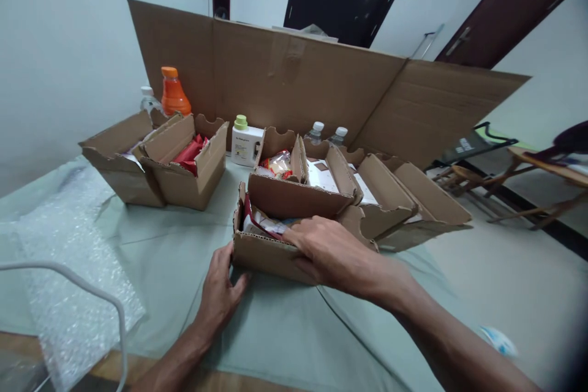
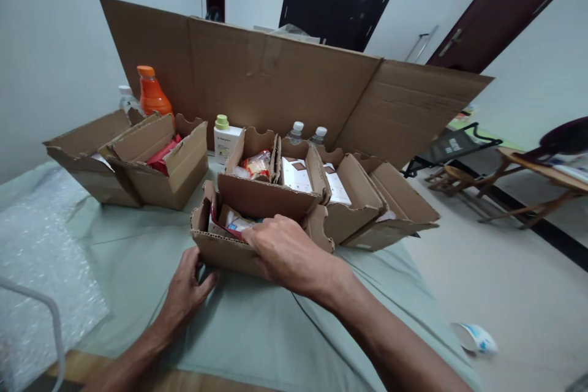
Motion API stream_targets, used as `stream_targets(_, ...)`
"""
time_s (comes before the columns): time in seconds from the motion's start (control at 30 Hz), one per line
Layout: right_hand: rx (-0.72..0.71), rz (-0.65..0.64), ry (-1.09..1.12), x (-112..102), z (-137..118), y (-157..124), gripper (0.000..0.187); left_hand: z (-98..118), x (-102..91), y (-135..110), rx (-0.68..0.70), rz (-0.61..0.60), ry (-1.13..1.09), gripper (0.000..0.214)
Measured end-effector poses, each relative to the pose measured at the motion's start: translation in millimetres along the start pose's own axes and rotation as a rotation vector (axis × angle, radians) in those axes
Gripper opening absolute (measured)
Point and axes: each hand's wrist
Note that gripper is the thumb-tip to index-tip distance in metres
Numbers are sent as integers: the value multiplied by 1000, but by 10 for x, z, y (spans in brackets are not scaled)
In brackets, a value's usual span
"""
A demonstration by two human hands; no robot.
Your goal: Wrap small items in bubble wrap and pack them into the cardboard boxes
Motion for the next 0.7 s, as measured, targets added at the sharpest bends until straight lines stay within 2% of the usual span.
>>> stream_targets(0.17,1,-3,-40,-30,-6,34,11,70,2,22,11,15,17,36)
stream_targets(0.33,18,68,-136,14,101,34,13,117,44,63,45,6,8,52)
stream_targets(0.4,11,184,-177,62,83,-56,22,134,40,42,55,-17,9,59)
stream_targets(0.5,-63,583,-219,134,-38,-249,46,164,-64,-58,64,-23,34,66)
stream_targets(0.57,-112,820,-188,215,-164,-334,43,195,-211,-171,98,-19,56,64)
stream_targets(0.63,-177,898,-106,364,-325,-318,28,234,-407,-313,152,-6,80,55)
stream_targets(0.7,-265,832,9,582,-521,-180,17,273,-631,-466,208,31,109,46)
Point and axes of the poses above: each hand's wrist, its own y-axis towards the middle knuckle, its own x-axis out of the palm, z = x × y, and after that the axes turned 7 degrees about -x, right-handed
